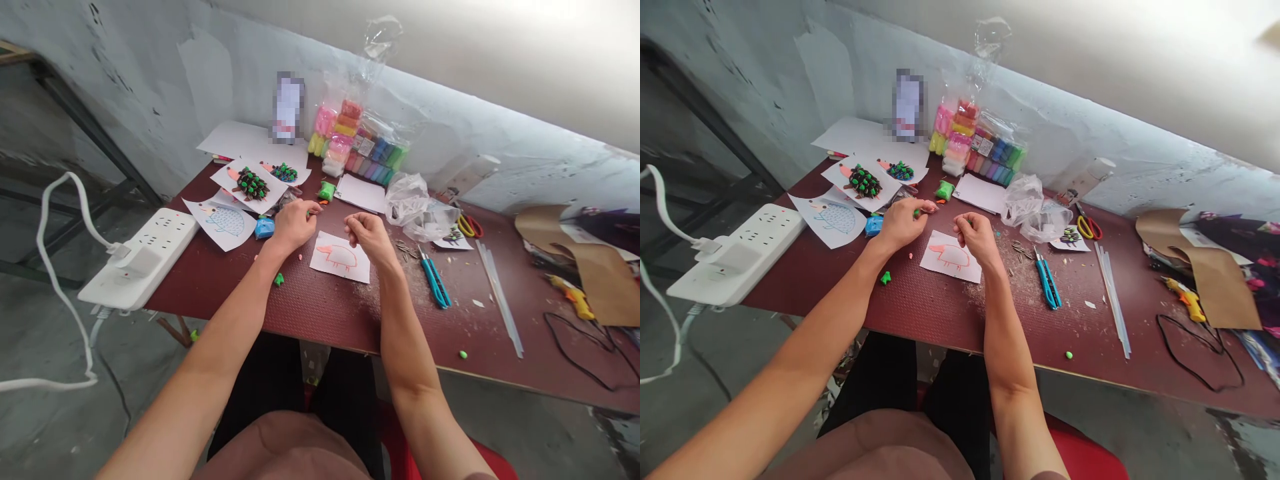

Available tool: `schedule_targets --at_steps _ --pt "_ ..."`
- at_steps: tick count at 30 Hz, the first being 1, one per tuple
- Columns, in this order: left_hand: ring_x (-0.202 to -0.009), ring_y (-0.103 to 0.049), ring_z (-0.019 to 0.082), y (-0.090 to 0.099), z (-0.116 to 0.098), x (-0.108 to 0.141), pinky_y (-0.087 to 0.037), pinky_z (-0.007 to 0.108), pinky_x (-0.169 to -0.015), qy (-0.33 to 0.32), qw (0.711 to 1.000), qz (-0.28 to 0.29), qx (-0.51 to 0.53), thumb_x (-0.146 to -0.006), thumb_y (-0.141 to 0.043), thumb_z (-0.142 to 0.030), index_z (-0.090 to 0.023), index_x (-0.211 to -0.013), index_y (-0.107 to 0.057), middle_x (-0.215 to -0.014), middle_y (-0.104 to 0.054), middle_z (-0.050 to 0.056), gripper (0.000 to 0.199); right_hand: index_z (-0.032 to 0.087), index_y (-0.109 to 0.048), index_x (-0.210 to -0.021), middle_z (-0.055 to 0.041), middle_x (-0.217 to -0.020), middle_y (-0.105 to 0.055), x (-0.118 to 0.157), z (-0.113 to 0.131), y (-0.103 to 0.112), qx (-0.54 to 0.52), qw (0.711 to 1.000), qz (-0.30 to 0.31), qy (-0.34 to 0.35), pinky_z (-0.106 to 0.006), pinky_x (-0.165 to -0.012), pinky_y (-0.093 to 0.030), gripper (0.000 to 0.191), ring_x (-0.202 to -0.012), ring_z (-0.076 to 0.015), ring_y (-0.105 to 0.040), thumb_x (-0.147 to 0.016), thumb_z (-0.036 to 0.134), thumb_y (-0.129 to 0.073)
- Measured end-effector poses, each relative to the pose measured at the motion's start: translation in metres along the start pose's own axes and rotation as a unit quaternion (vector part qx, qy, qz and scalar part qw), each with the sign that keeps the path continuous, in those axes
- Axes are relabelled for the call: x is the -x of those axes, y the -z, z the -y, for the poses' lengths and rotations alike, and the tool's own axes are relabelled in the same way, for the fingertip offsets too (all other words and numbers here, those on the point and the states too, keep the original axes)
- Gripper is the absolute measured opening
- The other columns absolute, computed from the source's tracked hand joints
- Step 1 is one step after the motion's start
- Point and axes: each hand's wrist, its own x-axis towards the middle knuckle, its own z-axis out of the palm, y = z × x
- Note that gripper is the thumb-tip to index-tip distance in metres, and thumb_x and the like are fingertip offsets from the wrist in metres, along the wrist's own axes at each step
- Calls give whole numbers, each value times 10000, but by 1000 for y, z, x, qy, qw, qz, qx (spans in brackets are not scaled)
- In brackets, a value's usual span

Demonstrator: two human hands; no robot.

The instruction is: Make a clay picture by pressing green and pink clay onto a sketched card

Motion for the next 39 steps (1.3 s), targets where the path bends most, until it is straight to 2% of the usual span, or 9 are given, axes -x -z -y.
schedule_targets --at_steps 3,6,9,13,18,23,26,31,39 --pt "-884 -671 170 -5 -5 -4 -535 297 -855 48 978 35 199 -795 -575 33 -132 -1035 -705 -980 -732 60 320 207 -557 -764 68 -599 -464 3 0 0 -10 999 -6 -32 -211 -412 -294 342 -435 -58 -353 -971 468 -633" --pt "-734 -664 105 -4 -13 -3 -527 231 -712 127 921 77 359 -820 -555 62 -128 -1007 -621 -915 -696 25 275 210 -555 -756 74 -597 -406 3 -1 -1 2 999 -20 -28 -202 -439 -293 227 -468 -69 -341 -971 284 -557" --pt "-596 -668 107 2 -19 1 -513 240 -579 179 880 113 424 -954 -592 -81 -142 -1043 -573 -893 -706 29 110 208 -580 -803 51 -666 -467 3 -3 -3 8 1000 -14 8 -206 -499 -351 138 -537 -82 -401 -861 115 -494" --pt "-442 -537 45 8 -19 3 -358 192 -437 181 862 144 452 -943 -695 -133 -134 -1020 -601 -823 -709 18 121 223 -555 -814 31 -703 -495 -1 -11 -3 10 1000 -10 11 -244 -552 -402 140 -578 -109 -440 -798 120 -462" --pt "-565 -639 69 7 -18 0 -494 200 -575 196 813 155 527 -953 -614 -36 -121 -1081 -627 -827 -713 15 154 215 -645 -981 -18 -883 -626 -6 -19 -1 50 997 -30 59 -281 -666 -491 185 -683 -123 -547 -869 242 -500" --pt "-727 -745 145 3 -15 0 -615 345 -815 209 789 190 546 -989 -549 -41 -121 -1180 -596 -939 -769 76 212 205 -725 -1075 -41 -890 -722 -1 -16 -10 61 983 -101 137 -323 -721 -531 299 -710 -145 -607 -917 419 -589" --pt "-791 -755 146 -1 -11 0 -613 389 -921 193 787 199 552 -968 -602 -38 -110 -1105 -633 -942 -770 75 158 230 -754 -1009 -48 -941 -763 8 -9 -20 87 974 -122 172 -338 -812 -546 211 -820 -180 -673 -908 389 -660" --pt "-918 -757 178 -9 -9 0 -590 436 -1019 155 767 233 578 -962 -673 -113 -90 -996 -705 -938 -768 93 53 289 -795 -1001 -43 -989 -786 17 0 -28 269 934 -154 177 -371 -933 -516 191 -967 -233 -661 -970 244 -612" --pt "-922 -733 152 -12 -10 0 -589 417 -1029 152 757 196 605 -969 -617 -81 -86 -994 -726 -942 -762 89 112 297 -814 -1098 -73 -1194 -764 11 -4 -27 324 912 -106 226 -440 -1066 -448 263 -1161 -271 -614 -1029 267 -562"
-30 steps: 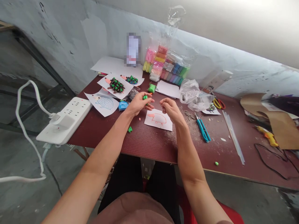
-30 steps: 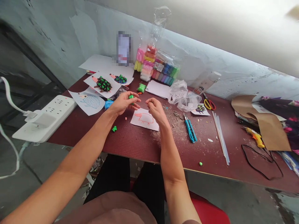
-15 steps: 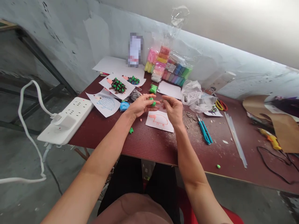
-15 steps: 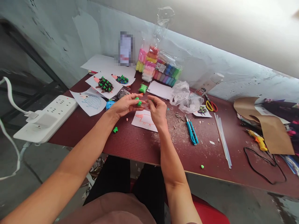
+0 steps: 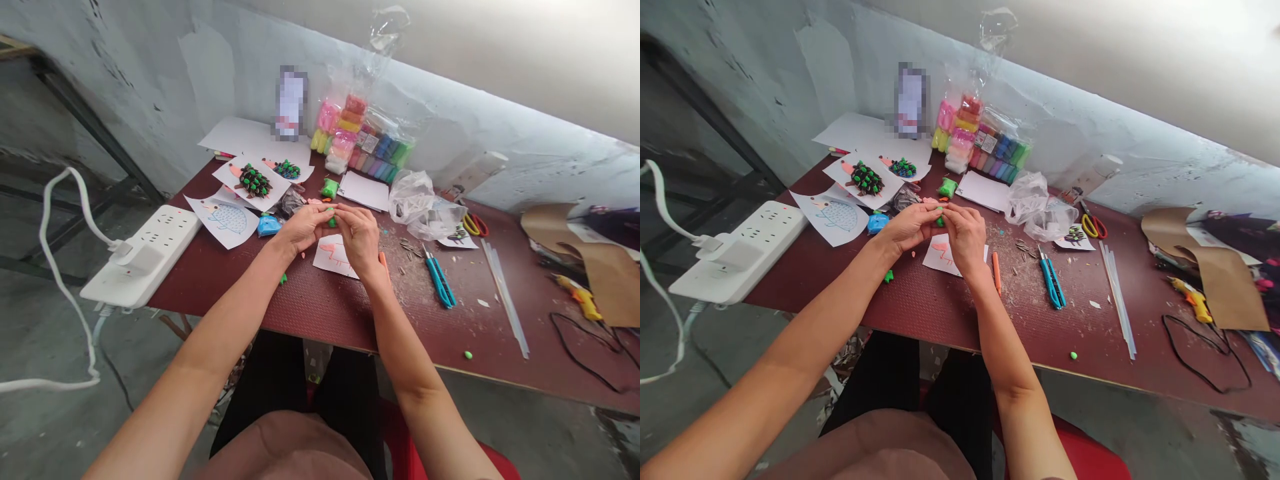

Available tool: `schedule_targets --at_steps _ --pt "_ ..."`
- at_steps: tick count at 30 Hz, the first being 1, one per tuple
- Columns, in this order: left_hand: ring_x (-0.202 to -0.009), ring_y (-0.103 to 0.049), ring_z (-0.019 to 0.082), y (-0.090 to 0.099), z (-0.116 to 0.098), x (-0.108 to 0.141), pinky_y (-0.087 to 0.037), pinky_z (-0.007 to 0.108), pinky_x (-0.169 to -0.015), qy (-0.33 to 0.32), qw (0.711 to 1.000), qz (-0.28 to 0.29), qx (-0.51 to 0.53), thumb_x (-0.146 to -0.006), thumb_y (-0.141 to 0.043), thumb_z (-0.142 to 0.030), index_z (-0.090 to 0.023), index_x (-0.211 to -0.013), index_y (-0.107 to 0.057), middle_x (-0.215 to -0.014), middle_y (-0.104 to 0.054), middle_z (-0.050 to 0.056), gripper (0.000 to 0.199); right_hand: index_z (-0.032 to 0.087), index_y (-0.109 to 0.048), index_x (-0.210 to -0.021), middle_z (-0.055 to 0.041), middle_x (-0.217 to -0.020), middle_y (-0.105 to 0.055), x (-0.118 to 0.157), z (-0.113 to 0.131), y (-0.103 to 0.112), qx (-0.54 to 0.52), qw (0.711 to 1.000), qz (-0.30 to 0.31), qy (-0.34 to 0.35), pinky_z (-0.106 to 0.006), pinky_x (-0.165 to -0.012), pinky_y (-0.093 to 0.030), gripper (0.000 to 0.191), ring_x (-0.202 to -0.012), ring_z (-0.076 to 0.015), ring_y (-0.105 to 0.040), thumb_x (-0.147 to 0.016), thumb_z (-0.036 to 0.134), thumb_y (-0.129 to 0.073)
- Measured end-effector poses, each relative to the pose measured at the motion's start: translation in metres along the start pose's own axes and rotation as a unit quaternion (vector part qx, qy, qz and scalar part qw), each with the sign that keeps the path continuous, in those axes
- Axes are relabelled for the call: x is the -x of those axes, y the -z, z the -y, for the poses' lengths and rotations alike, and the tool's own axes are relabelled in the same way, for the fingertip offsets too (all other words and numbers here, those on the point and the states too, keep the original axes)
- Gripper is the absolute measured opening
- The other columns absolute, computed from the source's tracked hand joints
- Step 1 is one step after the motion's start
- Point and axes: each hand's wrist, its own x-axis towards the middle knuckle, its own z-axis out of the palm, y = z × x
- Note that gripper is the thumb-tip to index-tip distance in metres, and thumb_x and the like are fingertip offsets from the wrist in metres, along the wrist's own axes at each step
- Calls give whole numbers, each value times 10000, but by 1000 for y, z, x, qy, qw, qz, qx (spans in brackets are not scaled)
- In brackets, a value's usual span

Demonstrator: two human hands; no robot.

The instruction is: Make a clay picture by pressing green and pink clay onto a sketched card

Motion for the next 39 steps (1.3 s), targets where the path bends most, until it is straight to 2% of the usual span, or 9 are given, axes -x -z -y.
schedule_targets --at_steps 4,9,16,20,24,27,31,36,39 --pt "-888 -725 147 -3 -1 1 -588 413 -1027 -5 1000 20 9 -953 -639 -87 -75 -914 -725 -931 -754 91 95 259 -805 -1134 -97 -1150 -732 0 -2 -2 -9 1000 -6 22 -416 -1020 -465 299 -1097 -260 -610 -1054 308 -522" --pt "-876 -720 143 -2 0 -1 -593 412 -1006 -3 999 -29 13 -953 -614 -57 -79 -933 -710 -923 -751 84 100 270 -774 -1218 -104 -1186 -686 -1 -6 -3 -14 998 45 41 -431 -1022 -460 331 -1103 -260 -578 -1041 261 -494" --pt "-806 -706 135 -7 3 1 -591 365 -916 46 999 10 -18 -975 -618 -80 -86 -956 -678 -877 -734 76 64 220 -772 -903 -28 -884 -672 -4 -18 9 -168 982 40 -77 -331 -815 -503 96 -826 -169 -583 -848 267 -709" --pt "-687 -637 87 -10 1 3 -523 218 -683 20 992 -52 -113 -950 -643 -66 -118 -904 -636 -791 -661 17 70 198 -761 -903 -10 -790 -682 -6 -18 19 -229 958 124 -118 -270 -671 -460 177 -710 -134 -546 -800 341 -736" --pt "-566 -532 57 -7 -6 3 -352 172 -488 -7 980 -135 -148 -936 -587 -32 -156 -862 -569 -710 -528 -40 146 183 -747 -766 -2 -699 -670 -4 -15 38 -117 973 149 -134 -263 -614 -385 79 -644 -121 -524 -772 251 -706" --pt "-505 -450 45 -6 -12 4 -270 176 -441 7 984 -129 -123 -960 -587 -84 -172 -851 -527 -693 -478 -56 153 193 -737 -671 5 -629 -656 4 -11 53 20 965 222 -141 -278 -609 -351 88 -604 -126 -528 -753 166 -718" --pt "-464 -391 32 -6 -14 6 -215 180 -423 12 983 -112 -143 -959 -610 -105 -178 -840 -517 -660 -451 -68 167 221 -787 -736 -14 -736 -733 18 -3 59 112 943 270 -156 -280 -622 -355 118 -637 -144 -586 -751 121 -727" --pt "-476 -404 72 -4 -10 4 -271 208 -450 -3 974 -98 -205 -946 -611 -133 -177 -860 -574 -623 -455 -57 103 228 -788 -744 -32 -790 -761 25 -1 51 157 930 291 -161 -283 -633 -351 73 -693 -170 -617 -766 161 -770" --pt "-532 -487 123 1 -4 0 -414 251 -547 -20 938 -119 -325 -943 -572 -147 -186 -816 -598 -616 -505 -24 136 216 -770 -719 -33 -743 -744 25 -3 47 157 927 300 -162 -284 -621 -334 102 -658 -162 -590 -776 136 -742"
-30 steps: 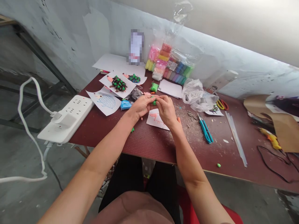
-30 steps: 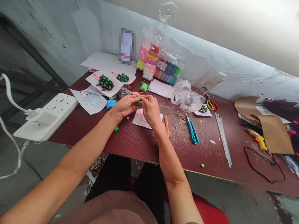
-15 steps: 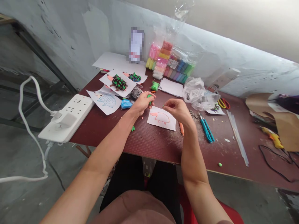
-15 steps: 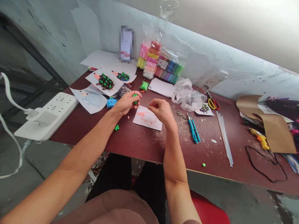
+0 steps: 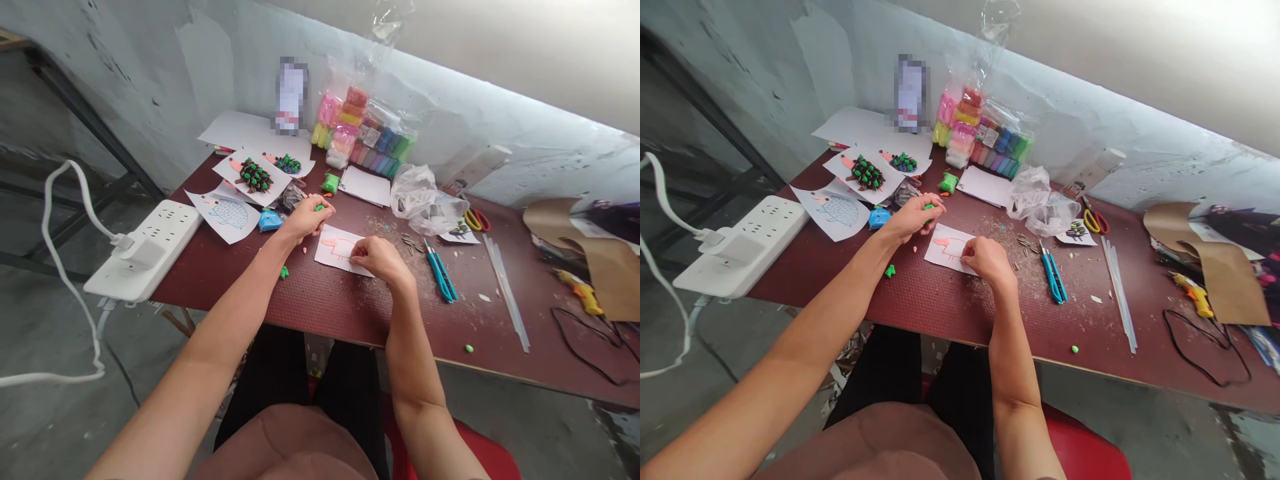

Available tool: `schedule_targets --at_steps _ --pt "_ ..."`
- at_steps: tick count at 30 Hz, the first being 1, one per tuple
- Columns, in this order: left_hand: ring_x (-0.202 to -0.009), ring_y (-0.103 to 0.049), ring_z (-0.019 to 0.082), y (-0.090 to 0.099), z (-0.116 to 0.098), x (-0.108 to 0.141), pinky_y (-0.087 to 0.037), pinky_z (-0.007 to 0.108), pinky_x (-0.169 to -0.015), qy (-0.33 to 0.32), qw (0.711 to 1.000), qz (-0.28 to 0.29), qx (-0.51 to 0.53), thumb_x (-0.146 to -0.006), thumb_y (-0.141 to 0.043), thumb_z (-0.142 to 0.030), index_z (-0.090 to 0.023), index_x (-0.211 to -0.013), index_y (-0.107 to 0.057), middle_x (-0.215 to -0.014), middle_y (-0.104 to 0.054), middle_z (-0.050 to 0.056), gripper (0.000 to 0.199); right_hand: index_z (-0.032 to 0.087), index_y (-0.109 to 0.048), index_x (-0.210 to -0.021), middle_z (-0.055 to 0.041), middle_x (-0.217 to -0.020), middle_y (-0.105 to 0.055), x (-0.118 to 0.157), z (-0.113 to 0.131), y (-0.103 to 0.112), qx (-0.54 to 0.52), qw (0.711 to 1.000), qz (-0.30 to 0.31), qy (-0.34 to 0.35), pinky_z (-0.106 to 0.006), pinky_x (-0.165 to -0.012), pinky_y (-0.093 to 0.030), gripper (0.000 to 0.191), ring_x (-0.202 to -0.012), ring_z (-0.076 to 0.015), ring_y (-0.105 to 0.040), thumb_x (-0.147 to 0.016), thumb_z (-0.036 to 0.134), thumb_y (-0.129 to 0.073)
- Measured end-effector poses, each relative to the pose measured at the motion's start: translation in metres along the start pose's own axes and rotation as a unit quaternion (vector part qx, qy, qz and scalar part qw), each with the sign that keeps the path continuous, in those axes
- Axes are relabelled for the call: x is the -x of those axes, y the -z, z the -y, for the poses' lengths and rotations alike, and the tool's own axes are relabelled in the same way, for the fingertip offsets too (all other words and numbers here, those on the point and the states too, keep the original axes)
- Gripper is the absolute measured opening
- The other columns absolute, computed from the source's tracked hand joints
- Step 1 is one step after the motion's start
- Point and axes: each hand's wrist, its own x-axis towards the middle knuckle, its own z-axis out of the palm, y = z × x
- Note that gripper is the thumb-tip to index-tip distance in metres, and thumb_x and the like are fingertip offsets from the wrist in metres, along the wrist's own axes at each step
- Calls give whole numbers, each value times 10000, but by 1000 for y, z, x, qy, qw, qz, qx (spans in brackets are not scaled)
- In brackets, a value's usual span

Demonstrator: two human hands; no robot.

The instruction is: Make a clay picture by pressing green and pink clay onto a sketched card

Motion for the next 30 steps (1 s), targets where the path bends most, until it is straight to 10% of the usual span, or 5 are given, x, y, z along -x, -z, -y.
schedule_targets --at_steps 6,20,30 --pt "-966 -709 312 -5 14 -2 -516 444 -990 -60 943 -35 -324 -874 -550 -62 -147 -843 -741 -995 -765 157 211 200 -748 -775 -12 -745 -717 1 2 -1 -88 994 -28 59 -265 -641 -335 118 -667 -142 -565 -828 143 -660" --pt "-1045 -743 327 -3 2 7 -564 443 -1017 -34 930 0 -367 -908 -515 -84 -111 -1095 -810 -1154 -788 180 350 199 -677 -751 -53 -827 -729 -4 28 -22 -77 992 -47 83 -293 -699 -359 137 -756 -179 -583 -847 124 -613" --pt "-1023 -743 272 -5 1 7 -559 374 -998 -37 920 -4 -390 -929 -508 -97 -126 -1096 -806 -1139 -796 138 344 208 -605 -793 -18 -759 -711 -2 4 -8 -469 876 -31 111 -254 -585 -396 248 -633 -114 -542 -761 399 -760"
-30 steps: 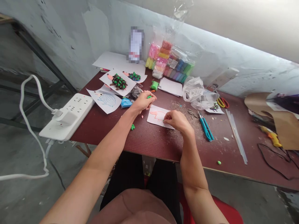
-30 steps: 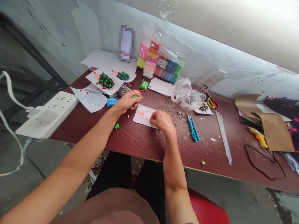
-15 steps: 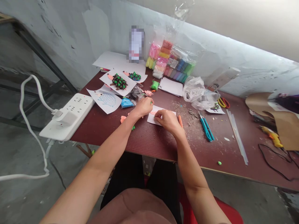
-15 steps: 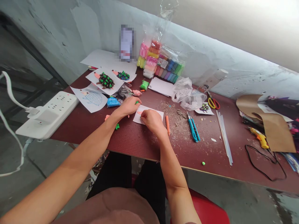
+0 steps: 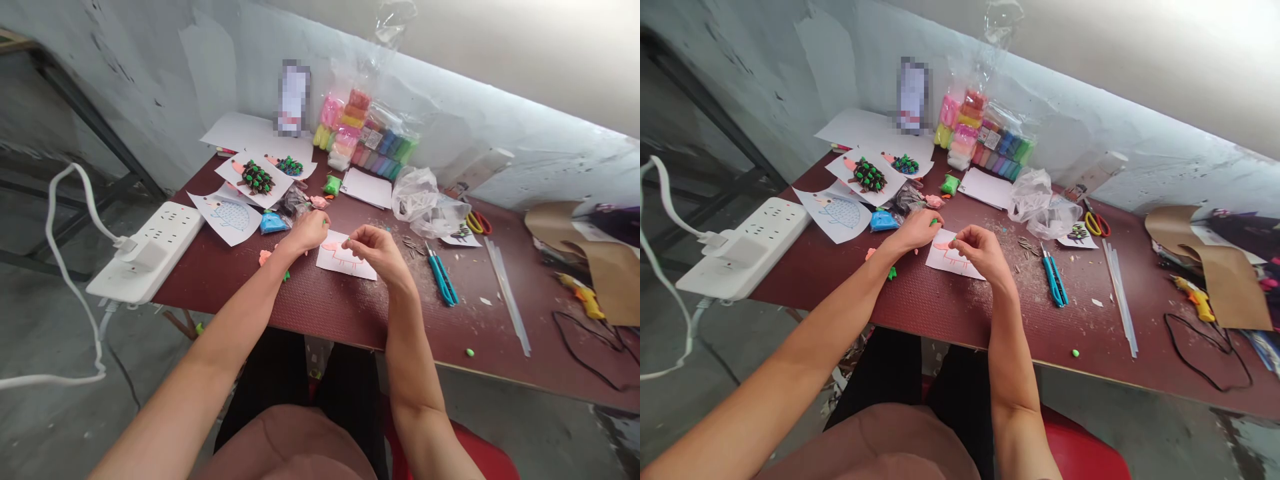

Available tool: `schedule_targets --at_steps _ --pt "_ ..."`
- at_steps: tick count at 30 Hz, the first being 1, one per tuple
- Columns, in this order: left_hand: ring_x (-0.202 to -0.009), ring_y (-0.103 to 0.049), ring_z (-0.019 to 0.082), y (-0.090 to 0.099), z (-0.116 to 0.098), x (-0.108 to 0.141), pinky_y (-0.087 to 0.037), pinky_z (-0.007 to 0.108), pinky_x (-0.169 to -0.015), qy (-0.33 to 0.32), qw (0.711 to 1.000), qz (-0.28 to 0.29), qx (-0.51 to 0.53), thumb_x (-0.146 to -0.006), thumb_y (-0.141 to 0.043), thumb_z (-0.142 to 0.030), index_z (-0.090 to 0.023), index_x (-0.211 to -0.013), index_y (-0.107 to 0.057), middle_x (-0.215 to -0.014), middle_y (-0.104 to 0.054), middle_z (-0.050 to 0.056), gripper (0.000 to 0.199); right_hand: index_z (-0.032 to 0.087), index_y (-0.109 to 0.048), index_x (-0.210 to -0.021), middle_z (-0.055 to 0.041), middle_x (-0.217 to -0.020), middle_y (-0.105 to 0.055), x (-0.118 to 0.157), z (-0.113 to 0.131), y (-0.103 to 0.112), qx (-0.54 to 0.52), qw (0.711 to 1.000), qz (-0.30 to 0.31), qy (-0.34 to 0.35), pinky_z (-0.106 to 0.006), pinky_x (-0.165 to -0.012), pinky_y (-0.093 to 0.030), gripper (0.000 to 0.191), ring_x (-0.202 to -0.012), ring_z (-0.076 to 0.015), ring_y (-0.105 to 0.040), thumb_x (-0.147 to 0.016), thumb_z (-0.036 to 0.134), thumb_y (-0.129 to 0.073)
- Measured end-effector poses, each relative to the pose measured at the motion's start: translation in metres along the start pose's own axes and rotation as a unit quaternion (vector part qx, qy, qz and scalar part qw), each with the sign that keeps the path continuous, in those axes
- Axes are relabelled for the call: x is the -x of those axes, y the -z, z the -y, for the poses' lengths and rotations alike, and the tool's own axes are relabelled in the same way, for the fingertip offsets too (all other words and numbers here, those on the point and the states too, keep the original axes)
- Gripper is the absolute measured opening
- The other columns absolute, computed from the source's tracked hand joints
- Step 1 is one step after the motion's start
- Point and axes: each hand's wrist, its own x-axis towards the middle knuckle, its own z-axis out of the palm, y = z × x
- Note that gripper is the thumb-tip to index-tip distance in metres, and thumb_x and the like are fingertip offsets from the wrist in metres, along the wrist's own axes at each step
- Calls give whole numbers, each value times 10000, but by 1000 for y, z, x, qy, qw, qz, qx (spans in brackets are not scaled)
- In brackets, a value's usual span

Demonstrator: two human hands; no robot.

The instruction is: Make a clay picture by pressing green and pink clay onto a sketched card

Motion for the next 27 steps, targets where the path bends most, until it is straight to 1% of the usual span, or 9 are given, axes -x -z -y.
schedule_targets --at_steps 4,6,9,11,14,16,22,24,27 --pt "-1014 -725 243 -1 3 -7 -540 338 -972 -34 995 -49 83 -889 -576 -97 -141 -956 -795 -1019 -800 100 234 209 -669 -937 11 -699 -709 -8 3 -5 2 1000 -7 3 -251 -564 -403 286 -591 -112 -536 -734 386 -766" --pt "-900 -712 201 0 4 -10 -540 303 -900 -39 983 -67 167 -887 -592 -98 -138 -951 -769 -880 -775 64 192 194 -699 -895 -2 -683 -703 -15 6 -6 34 999 -19 19 -258 -565 -405 245 -584 -113 -527 -781 410 -715" --pt "-657 -620 139 2 7 -14 -505 249 -711 -16 947 -117 298 -959 -562 -159 -133 -1009 -725 -695 -673 5 173 191 -669 -744 -12 -633 -666 -29 7 -9 95 994 -50 21 -267 -556 -385 263 -554 -113 -485 -840 436 -659" --pt "-601 -565 123 5 10 -15 -466 235 -650 -13 920 -186 345 -1006 -519 -194 -148 -1017 -700 -682 -635 -9 187 198 -648 -735 -11 -639 -663 -42 6 -16 130 990 -60 16 -272 -566 -387 227 -549 -120 -481 -857 388 -627" --pt "-691 -592 131 10 12 -15 -466 238 -700 -33 889 -308 338 -1032 -487 -197 -177 -940 -669 -764 -654 13 206 207 -692 -863 -32 -870 -731 -62 5 -31 170 982 -47 73 -299 -760 -486 207 -771 -162 -633 -816 169 -494" --pt "-765 -617 143 13 13 -14 -476 247 -751 -41 879 -352 320 -1030 -493 -190 -187 -895 -651 -808 -669 26 208 207 -662 -728 -57 -950 -715 -74 8 -41 239 962 -56 118 -316 -870 -480 242 -916 -185 -647 -794 124 -444" --pt "-731 -607 130 14 14 -16 -500 244 -728 -13 873 -345 344 -971 -584 -177 -195 -896 -619 -798 -652 5 85 184 -741 -783 -95 -963 -740 -100 19 -44 416 907 12 69 -296 -781 -423 377 -868 -205 -644 -992 299 -448" --pt "-615 -566 96 14 12 -17 -474 221 -605 22 861 -312 402 -929 -563 -99 -192 -960 -609 -825 -651 -6 108 186 -765 -852 -92 -927 -760 -106 18 -35 432 901 -15 32 -293 -756 -418 403 -851 -212 -659 -1029 351 -443" --pt "-474 -487 53 15 7 -17 -375 195 -441 73 833 -247 490 -910 -491 -43 -187 -1029 -571 -884 -673 -3 204 196 -758 -1133 -79 -1008 -790 -116 11 -19 437 893 -107 -21 -291 -798 -442 293 -937 -223 -692 -978 230 -512"
